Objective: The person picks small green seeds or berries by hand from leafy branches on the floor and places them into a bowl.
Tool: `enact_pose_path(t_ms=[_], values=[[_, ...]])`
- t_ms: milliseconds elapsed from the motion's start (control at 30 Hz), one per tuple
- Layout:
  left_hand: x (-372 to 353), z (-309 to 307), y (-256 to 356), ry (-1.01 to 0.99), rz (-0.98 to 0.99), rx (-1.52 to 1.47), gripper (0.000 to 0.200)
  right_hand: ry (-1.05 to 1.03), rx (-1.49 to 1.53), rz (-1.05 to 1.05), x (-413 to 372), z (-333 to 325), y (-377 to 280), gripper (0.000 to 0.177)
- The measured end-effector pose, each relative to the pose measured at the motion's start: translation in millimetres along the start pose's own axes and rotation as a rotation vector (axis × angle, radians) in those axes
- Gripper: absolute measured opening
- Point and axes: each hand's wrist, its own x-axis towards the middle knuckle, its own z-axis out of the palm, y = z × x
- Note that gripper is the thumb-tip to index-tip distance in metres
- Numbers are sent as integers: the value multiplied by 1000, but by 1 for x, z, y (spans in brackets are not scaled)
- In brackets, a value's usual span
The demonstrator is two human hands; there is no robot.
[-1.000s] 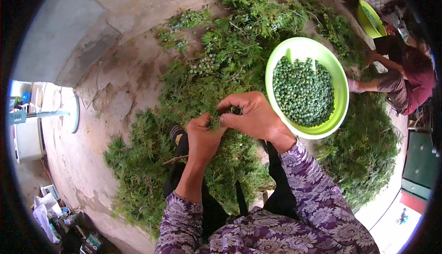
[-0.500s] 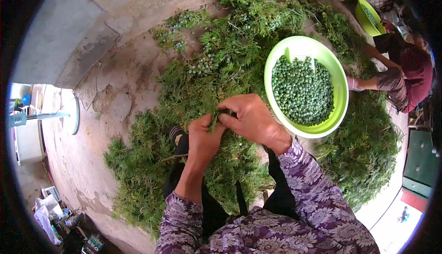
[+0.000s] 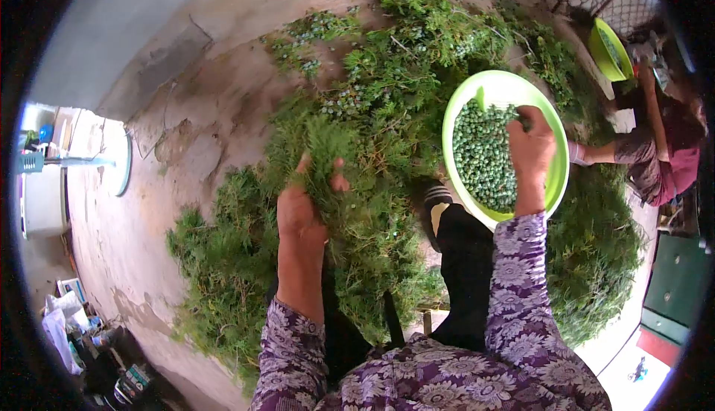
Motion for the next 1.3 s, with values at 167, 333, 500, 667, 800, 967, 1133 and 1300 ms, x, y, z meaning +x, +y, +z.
enact_pose_path(t_ms=[167,333,500,667,800,967,1133,1300], values=[[5,-2,6,47,101,-189,31,11,-397,-26,2,-9,19,39],[6,-10,8,-11,49,-186,34,-358,222,187,-7,11,-29,22],[4,5,4,53,31,-153,31,-1080,794,194,-65,40,-110,44],[17,-3,-41,176,440,112,31,-1190,550,89,-102,52,-146,40],[-6,8,-5,116,220,115,28,-1204,588,213,-111,61,-144,33],[7,-17,-9,138,457,597,27,-1021,636,261,-100,87,-128,24],[-16,-10,20,438,1178,969,36,-924,890,647,-87,125,-95,13],[-7,-21,28,474,1218,943,35,-1014,626,-115,-137,111,-143,14]])
